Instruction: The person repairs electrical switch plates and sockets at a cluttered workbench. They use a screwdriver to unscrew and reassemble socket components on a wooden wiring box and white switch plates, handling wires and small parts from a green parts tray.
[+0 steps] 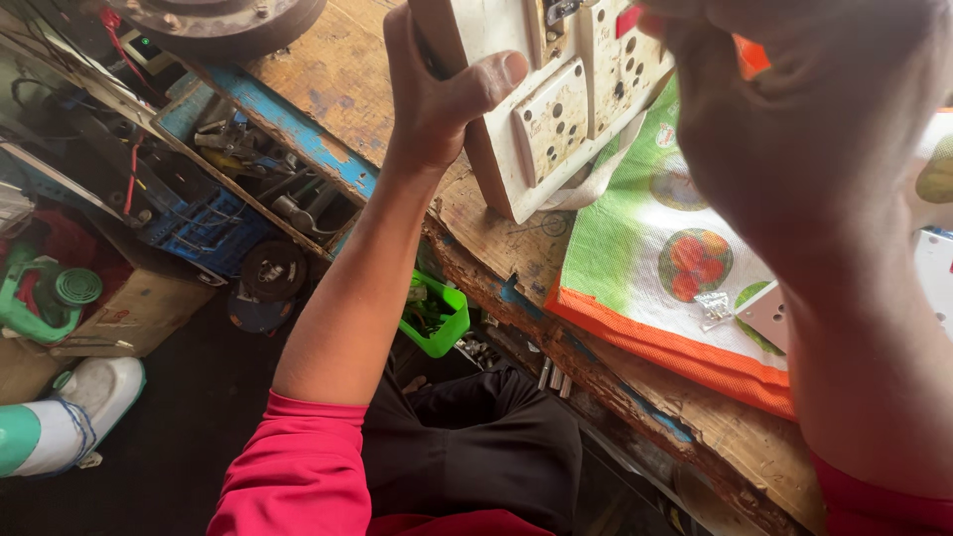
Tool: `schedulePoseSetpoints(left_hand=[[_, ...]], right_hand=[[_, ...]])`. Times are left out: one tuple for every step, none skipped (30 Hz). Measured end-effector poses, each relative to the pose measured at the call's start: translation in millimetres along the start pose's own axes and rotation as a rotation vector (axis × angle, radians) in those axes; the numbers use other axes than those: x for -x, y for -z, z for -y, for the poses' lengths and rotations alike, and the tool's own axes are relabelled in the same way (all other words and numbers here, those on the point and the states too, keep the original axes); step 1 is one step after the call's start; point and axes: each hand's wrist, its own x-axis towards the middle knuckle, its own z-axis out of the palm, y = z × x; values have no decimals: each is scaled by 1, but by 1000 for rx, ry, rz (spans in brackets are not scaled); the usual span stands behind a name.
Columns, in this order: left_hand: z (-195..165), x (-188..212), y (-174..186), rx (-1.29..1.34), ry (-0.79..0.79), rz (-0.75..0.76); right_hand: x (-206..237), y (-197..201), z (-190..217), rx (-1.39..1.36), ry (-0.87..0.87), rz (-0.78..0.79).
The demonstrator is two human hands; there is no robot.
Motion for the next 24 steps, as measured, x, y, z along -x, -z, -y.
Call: schedulePoseSetpoints(left_hand=[[-1,2,-3,27,10,-43],[-3,2,-4,53,16,-85],[-5,2,-5,42,15,-73],[-6,1,-5,32,16,-62],[-7,2,-6,21,17,-55],[-7,2,-6,16,15,-41],[-8,2,-6,10,12,-24],[-8,2,-6,7,7,-19],[-8,2,-7,4,1,-15],[-7,2,-7,4,-9,-19],[-6,1,-8,5,-19,-25],[-6,2,-9,10,-15,-28],[-6,2,-9,14,-12,-32],[-6,2,-9,16,-12,-37],[-5,2,-9,20,-12,-42],[-5,2,-9,25,-11,-47],[-4,2,-9,30,-10,-50],[-3,2,-7,31,-8,-40],[-1,3,-5,32,-6,-30],[1,3,-4,34,-5,-22],[4,5,-3,33,-7,-3],[7,6,-1,31,-8,15],[10,6,1,26,-11,34],[14,6,3,155,-19,2]], right_hand=[[2,1,1,-4,-2,0],[2,2,3,-7,-1,3],[4,3,4,-17,-1,12],[4,6,6,-27,2,20],[3,8,6,-36,1,34],[3,11,6,-40,2,44],[1,12,5,-43,6,48],[0,13,4,-45,9,53],[-1,13,3,-48,8,52],[-4,11,1,-48,10,48],[-4,10,0,-42,10,43],[-5,10,0,-36,8,37],[-5,8,-1,-29,7,31],[-5,7,-1,-26,10,26],[-5,7,-1,-24,9,21],[-5,6,0,-24,9,21],[-5,7,0,-28,11,26],[-5,8,0,-34,12,32],[-6,9,0,-43,18,46],[-6,11,-1,-52,22,60],[-7,14,-2,-65,27,77],[-8,16,-3,-77,33,97],[-8,18,-5,-95,50,125],[-8,19,-6,-109,59,148]])
